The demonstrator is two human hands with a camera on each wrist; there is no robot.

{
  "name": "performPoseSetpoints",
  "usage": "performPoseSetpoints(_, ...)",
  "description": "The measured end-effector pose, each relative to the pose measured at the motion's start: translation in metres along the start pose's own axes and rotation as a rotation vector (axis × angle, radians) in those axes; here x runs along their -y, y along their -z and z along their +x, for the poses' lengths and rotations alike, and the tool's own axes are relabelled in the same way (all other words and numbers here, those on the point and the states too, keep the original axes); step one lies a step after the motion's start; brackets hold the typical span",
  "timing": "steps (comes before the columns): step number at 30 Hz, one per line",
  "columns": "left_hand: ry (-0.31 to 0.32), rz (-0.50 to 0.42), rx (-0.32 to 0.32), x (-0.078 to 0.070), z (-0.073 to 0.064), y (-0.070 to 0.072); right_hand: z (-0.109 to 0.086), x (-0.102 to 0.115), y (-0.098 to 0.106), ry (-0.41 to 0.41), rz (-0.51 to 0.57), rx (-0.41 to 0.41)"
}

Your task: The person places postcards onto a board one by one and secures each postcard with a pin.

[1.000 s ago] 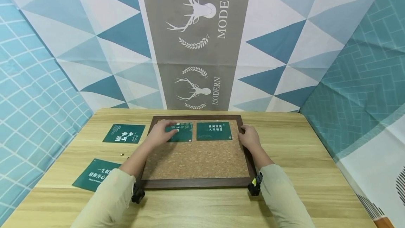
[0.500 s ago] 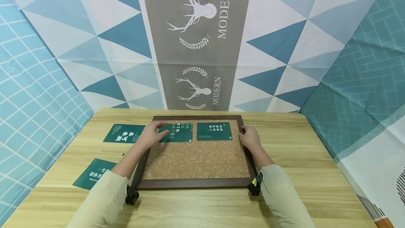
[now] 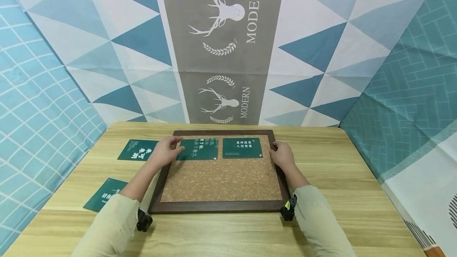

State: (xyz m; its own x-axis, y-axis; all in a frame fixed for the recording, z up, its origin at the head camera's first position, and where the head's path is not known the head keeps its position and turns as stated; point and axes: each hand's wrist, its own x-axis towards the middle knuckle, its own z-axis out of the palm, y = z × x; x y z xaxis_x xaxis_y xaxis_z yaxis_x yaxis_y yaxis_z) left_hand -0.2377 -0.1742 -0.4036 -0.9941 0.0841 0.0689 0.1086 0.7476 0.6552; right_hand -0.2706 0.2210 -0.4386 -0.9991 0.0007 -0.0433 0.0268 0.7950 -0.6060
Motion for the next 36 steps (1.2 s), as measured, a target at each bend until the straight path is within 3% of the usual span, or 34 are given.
performPoseSetpoints(11, 0.032, -0.030, -0.009, 0.010, -0.003, 0.010, 0.001, 0.001, 0.000, 0.001, -0.002, -0.003)
performPoseSetpoints(36, 0.063, 0.007, -0.031, 0.042, -0.012, 0.032, -0.002, 0.000, 0.000, -0.006, 0.006, -0.007)
